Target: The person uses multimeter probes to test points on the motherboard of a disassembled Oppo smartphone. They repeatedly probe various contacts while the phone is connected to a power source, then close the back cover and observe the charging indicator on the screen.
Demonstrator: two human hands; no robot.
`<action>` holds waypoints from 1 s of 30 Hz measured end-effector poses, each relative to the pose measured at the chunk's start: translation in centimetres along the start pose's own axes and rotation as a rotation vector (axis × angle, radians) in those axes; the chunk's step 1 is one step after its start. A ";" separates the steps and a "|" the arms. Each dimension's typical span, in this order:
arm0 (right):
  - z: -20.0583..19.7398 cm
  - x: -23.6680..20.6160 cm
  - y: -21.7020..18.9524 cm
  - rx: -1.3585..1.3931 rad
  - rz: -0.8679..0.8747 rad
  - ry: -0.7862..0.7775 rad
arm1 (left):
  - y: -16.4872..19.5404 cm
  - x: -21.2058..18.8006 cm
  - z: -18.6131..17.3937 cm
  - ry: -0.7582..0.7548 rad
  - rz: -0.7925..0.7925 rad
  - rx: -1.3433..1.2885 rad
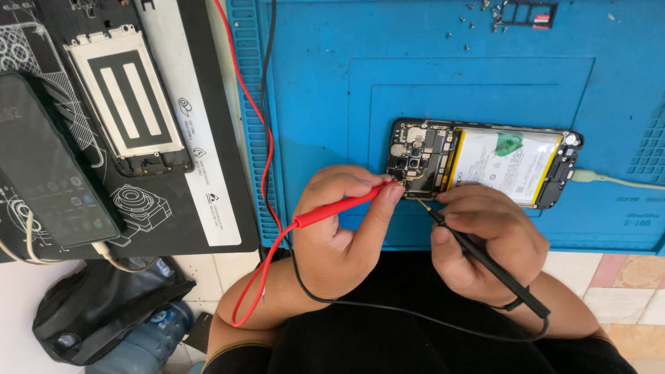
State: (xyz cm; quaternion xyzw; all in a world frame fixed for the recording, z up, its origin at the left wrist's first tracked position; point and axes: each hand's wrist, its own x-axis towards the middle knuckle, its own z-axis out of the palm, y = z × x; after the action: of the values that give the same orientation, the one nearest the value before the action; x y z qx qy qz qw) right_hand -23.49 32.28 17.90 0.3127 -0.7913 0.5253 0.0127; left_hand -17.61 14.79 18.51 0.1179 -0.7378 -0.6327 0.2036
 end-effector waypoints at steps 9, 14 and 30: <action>-0.1 -0.6 0.5 -0.029 -0.002 -0.010 | -0.1 -0.1 0.0 -0.010 0.004 -0.007; -0.1 -0.7 0.4 -0.032 0.015 -0.007 | -0.1 0.0 -0.1 -0.013 0.017 -0.001; 0.1 -0.6 0.6 -0.032 -0.005 0.000 | -0.1 0.0 -0.1 -0.015 0.027 0.024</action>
State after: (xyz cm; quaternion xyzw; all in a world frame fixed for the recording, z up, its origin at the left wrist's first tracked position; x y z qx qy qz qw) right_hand -23.27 32.62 17.14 0.3142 -0.7987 0.5128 0.0190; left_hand -17.60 14.66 18.46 0.1057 -0.7485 -0.6217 0.2052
